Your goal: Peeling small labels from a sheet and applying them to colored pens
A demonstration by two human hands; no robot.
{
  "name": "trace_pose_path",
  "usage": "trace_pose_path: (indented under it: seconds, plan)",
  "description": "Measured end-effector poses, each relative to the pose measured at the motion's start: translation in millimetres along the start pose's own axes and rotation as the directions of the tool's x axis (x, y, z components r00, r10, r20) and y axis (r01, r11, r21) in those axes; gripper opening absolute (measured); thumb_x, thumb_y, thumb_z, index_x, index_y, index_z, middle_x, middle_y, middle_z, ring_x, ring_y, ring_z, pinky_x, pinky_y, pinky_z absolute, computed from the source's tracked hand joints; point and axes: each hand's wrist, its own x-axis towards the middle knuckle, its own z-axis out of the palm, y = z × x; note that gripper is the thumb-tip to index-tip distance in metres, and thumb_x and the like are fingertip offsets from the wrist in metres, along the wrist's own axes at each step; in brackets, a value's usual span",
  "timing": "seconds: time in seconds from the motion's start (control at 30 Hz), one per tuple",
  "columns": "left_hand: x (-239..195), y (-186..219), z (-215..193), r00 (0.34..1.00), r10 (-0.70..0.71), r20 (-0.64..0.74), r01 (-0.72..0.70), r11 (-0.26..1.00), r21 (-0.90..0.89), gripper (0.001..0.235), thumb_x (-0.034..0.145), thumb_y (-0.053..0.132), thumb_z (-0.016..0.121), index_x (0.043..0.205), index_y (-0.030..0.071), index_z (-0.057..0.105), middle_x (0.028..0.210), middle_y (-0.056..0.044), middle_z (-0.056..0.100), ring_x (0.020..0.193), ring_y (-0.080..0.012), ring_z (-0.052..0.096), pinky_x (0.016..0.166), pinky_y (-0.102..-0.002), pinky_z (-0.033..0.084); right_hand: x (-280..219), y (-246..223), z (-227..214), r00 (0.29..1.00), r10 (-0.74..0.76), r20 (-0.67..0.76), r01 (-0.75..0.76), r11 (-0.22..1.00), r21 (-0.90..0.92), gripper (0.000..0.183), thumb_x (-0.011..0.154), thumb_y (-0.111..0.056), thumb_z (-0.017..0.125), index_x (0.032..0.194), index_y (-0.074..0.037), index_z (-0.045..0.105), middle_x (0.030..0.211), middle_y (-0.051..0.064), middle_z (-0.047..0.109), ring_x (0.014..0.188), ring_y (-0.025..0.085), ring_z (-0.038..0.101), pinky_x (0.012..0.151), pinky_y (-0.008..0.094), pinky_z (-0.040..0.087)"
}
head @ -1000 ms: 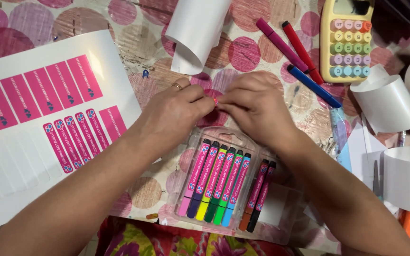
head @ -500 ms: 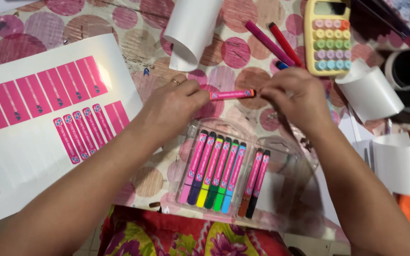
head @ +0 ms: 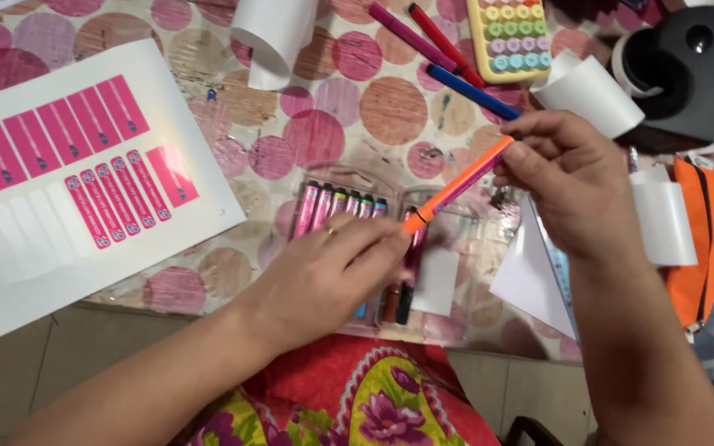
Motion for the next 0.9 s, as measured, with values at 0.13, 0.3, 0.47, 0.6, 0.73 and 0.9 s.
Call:
trace_pose_path:
  seconds: [0.13, 0.3, 0.47, 0.6, 0.73, 0.9]
  plan:
    - [-25, 11, 9, 0.996, -0.080, 0.029, 0.080, 0.997, -0.009, 0.020, 0.096, 0.006, 0.075, 0.111, -0.005, 0.067, 0.115, -0.020, 0.067, 0.104, -0.0356, 0.066, 0.085, -0.046, 0.057, 0, 18, -31, 0.997, 0.008, 0.081, -0.003, 0.998, -0.066, 0.020, 0.095, -0.008, 0.072, 0.113, -0.003, 0.066, 0.090, 0.008, 0.067, 0.078, 0.017, 0.068, 0.075, 0.028, 0.062]
    - [-43, 24, 19, 0.998, -0.066, -0.001, 0.067, 0.998, 0.022, 0.011, 0.099, 0.004, 0.068, 0.104, -0.005, 0.069, 0.107, -0.019, 0.070, 0.094, -0.0317, 0.068, 0.086, -0.044, 0.059, 19, 16, -37, 0.845, 0.378, 0.378, -0.233, 0.897, -0.375, 0.018, 0.090, -0.012, 0.073, 0.105, -0.002, 0.075, 0.089, 0.008, 0.073, 0.081, 0.016, 0.065, 0.072, 0.031, 0.050]
    - [-52, 28, 46, 0.995, 0.036, 0.094, -0.039, 0.999, 0.038, 0.033, 0.095, 0.027, 0.080, 0.116, 0.004, 0.071, 0.118, -0.011, 0.072, 0.103, -0.0279, 0.067, 0.091, -0.042, 0.058, 25, 23, 2, 0.771, 0.475, 0.423, -0.283, 0.852, -0.440, 0.016, 0.091, -0.011, 0.074, 0.097, 0.003, 0.077, 0.072, 0.014, 0.074, 0.063, 0.020, 0.068, 0.059, 0.032, 0.053]
    - [-54, 28, 57, 0.967, 0.097, 0.234, -0.123, 0.987, 0.099, 0.034, 0.105, 0.028, 0.063, 0.130, 0.005, 0.064, 0.133, -0.009, 0.066, 0.110, -0.0292, 0.062, 0.093, -0.045, 0.053, 21, 32, 15, 0.812, 0.484, 0.325, -0.281, 0.814, -0.509, 0.017, 0.087, -0.012, 0.079, 0.098, 0.001, 0.080, 0.070, 0.014, 0.078, 0.059, 0.016, 0.068, 0.057, 0.028, 0.053]
    - [-53, 26, 58, 0.961, 0.113, 0.252, -0.148, 0.981, 0.125, 0.025, 0.106, 0.018, 0.059, 0.125, 0.004, 0.067, 0.133, -0.010, 0.067, 0.108, -0.0271, 0.061, 0.094, -0.043, 0.051, 4, 23, 30, 0.878, 0.453, 0.153, -0.234, 0.685, -0.690, 0.016, 0.086, -0.023, 0.081, 0.099, -0.015, 0.084, 0.078, 0.000, 0.081, 0.067, 0.008, 0.069, 0.067, 0.023, 0.050]
    - [-53, 28, 59, 0.964, 0.110, 0.243, -0.145, 0.981, 0.130, 0.020, 0.105, 0.013, 0.056, 0.120, 0.004, 0.068, 0.129, -0.012, 0.068, 0.106, -0.0281, 0.062, 0.096, -0.045, 0.051, -8, 19, 40, 0.904, 0.425, 0.045, -0.256, 0.622, -0.740, 0.025, 0.087, -0.026, 0.074, 0.109, -0.021, 0.083, 0.100, -0.002, 0.084, 0.084, 0.008, 0.076, 0.074, 0.024, 0.052]
